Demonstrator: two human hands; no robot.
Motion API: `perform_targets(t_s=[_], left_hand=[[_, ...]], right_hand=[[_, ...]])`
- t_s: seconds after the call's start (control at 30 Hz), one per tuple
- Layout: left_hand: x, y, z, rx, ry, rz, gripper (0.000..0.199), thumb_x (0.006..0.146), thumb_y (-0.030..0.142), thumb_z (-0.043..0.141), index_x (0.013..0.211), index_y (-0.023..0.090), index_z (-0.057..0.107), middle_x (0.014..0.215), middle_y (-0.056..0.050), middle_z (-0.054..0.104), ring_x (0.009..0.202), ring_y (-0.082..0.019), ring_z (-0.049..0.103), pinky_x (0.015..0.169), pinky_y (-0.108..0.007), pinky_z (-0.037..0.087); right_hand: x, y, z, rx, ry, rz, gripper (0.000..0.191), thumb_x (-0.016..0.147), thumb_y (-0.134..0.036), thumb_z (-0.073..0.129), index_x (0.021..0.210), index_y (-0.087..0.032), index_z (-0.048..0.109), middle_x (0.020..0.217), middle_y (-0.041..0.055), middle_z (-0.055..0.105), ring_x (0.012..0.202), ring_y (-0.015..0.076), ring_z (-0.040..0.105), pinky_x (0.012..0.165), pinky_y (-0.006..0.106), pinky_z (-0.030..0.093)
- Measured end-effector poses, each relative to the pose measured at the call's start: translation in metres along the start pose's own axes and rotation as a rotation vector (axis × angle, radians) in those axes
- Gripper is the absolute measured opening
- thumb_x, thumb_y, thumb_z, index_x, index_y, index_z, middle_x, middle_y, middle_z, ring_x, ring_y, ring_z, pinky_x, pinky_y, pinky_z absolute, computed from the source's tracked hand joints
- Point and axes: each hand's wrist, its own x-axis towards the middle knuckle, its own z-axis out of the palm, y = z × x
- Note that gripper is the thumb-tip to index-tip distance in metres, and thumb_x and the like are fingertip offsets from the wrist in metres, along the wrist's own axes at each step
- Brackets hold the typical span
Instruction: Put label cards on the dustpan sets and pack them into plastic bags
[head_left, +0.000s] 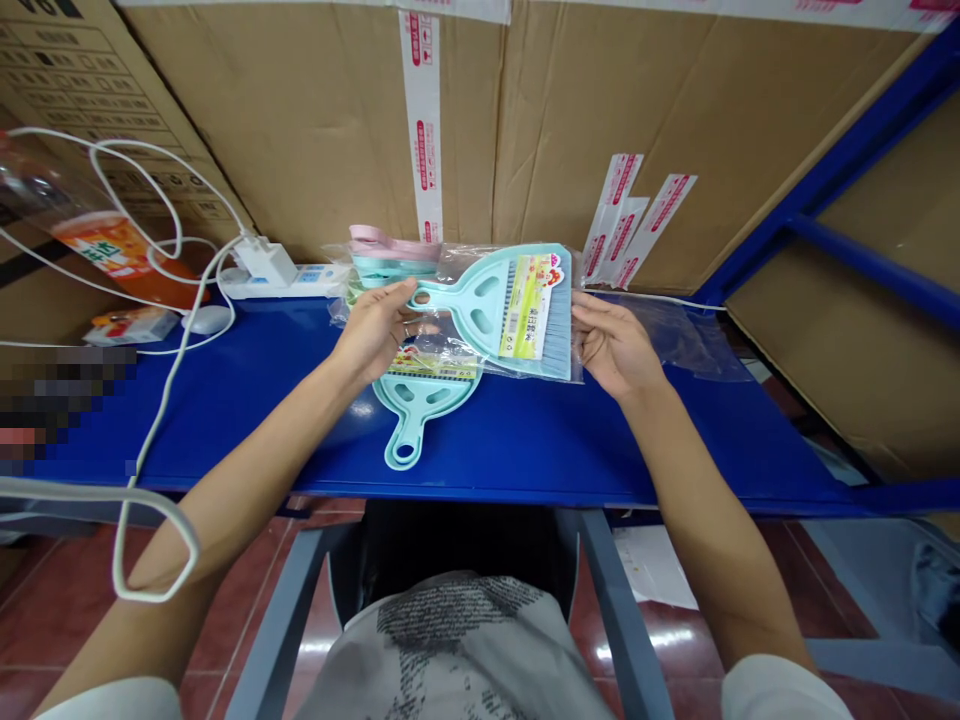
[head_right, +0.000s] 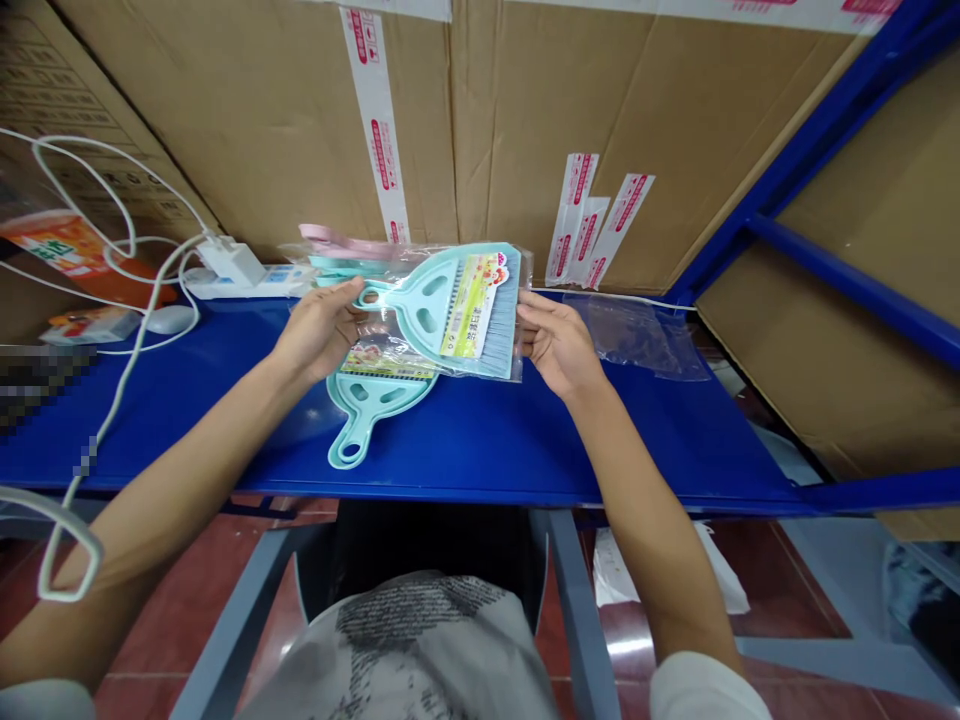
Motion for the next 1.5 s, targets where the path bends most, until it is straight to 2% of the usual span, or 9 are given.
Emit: perform_targets(t_s=[0.13, 0.43, 0.57, 0.8, 0.87, 1.03, 1.17, 1.3, 1.5], left_hand=[[0.0, 0.001, 0.001, 0.004, -0.015, 0.001, 0.023, 0.098, 0.027, 0.082, 0.083, 0.016, 0.068, 0.08, -0.003, 0.067, 0.065, -0.014, 0.071, 0.046, -0.02, 0.047], [-0.003, 0.004, 0.001, -0.057, 0.01, 0.011, 0.022, 0.101, 0.023, 0.075, 0.083, 0.013, 0.069, 0.079, -0.004, 0.07, 0.067, -0.013, 0.073, 0.056, -0.021, 0.056], [-0.005, 0.005, 0.005, -0.059, 0.032, 0.005, 0.02, 0.104, 0.018, 0.07, 0.085, 0.012, 0.071, 0.079, -0.003, 0.07, 0.068, -0.014, 0.075, 0.063, -0.022, 0.062], [-0.007, 0.003, 0.008, -0.069, 0.014, -0.026, 0.01, 0.1, 0.016, 0.074, 0.094, 0.01, 0.078, 0.079, -0.003, 0.072, 0.069, -0.015, 0.077, 0.074, -0.028, 0.07], [-0.008, 0.002, 0.01, -0.057, -0.006, -0.028, 0.008, 0.097, 0.018, 0.079, 0.096, 0.01, 0.079, 0.081, -0.003, 0.073, 0.071, -0.016, 0.077, 0.078, -0.031, 0.071], [-0.01, -0.004, 0.01, -0.051, -0.072, -0.053, 0.011, 0.094, 0.019, 0.082, 0.092, 0.01, 0.077, 0.087, -0.007, 0.077, 0.078, -0.02, 0.081, 0.085, -0.037, 0.073], [-0.008, -0.002, 0.003, -0.046, -0.216, -0.105, 0.022, 0.097, 0.031, 0.079, 0.103, 0.009, 0.081, 0.086, -0.01, 0.08, 0.079, -0.023, 0.082, 0.085, -0.038, 0.072], [-0.005, -0.003, -0.003, 0.039, -0.372, -0.301, 0.051, 0.102, 0.063, 0.071, 0.109, 0.013, 0.081, 0.086, -0.015, 0.083, 0.074, -0.025, 0.081, 0.072, -0.037, 0.07], [-0.008, -0.015, 0.002, 0.126, -0.418, -0.149, 0.037, 0.097, 0.045, 0.086, 0.115, 0.014, 0.076, 0.122, -0.02, 0.083, 0.1, -0.029, 0.085, 0.088, -0.042, 0.07]], right_hand=[[0.002, 0.004, 0.001, 0.056, 0.111, -0.023, 0.027, 0.073, -0.031, 0.085, 0.097, -0.019, 0.082, 0.084, 0.0077, 0.084, 0.072, 0.0241, 0.08, 0.064, 0.035, 0.068], [0.001, 0.003, 0.004, -0.01, 0.265, -0.103, 0.024, 0.08, -0.039, 0.086, 0.093, -0.02, 0.08, 0.092, 0.0094, 0.085, 0.078, 0.0228, 0.082, 0.073, 0.036, 0.07], [0.002, 0.001, -0.001, -0.004, 0.228, -0.059, 0.026, 0.081, -0.041, 0.083, 0.096, -0.021, 0.077, 0.092, 0.0082, 0.084, 0.074, 0.0212, 0.079, 0.067, 0.034, 0.067], [0.003, -0.005, -0.008, -0.049, 0.055, 0.14, 0.061, 0.079, -0.074, 0.086, 0.114, -0.026, 0.075, 0.099, 0.0108, 0.083, 0.079, 0.0259, 0.075, 0.052, 0.035, 0.057], [0.002, -0.003, -0.006, -0.118, 0.061, 0.119, 0.062, 0.076, -0.071, 0.093, 0.116, -0.027, 0.074, 0.103, 0.0102, 0.083, 0.082, 0.0252, 0.076, 0.051, 0.033, 0.053], [0.004, 0.004, -0.007, -0.164, 0.126, 0.106, 0.07, 0.059, -0.043, 0.11, 0.115, -0.027, 0.072, 0.102, 0.0069, 0.084, 0.09, 0.0274, 0.08, 0.07, 0.038, 0.065], [0.008, 0.001, -0.019, -0.159, 0.136, 0.116, 0.071, 0.054, -0.035, 0.112, 0.114, -0.026, 0.074, 0.099, 0.0048, 0.084, 0.089, 0.026, 0.08, 0.073, 0.037, 0.066], [0.006, -0.005, -0.029, -0.237, 0.032, 0.165, 0.078, 0.056, -0.036, 0.112, 0.125, -0.025, 0.077, 0.098, 0.0051, 0.085, 0.085, 0.0241, 0.08, 0.069, 0.033, 0.064], [0.008, -0.014, -0.029, -0.462, -0.325, 0.267, 0.073, 0.064, -0.039, 0.107, 0.131, -0.022, 0.083, 0.097, 0.0087, 0.087, 0.083, 0.026, 0.08, 0.07, 0.035, 0.065]])
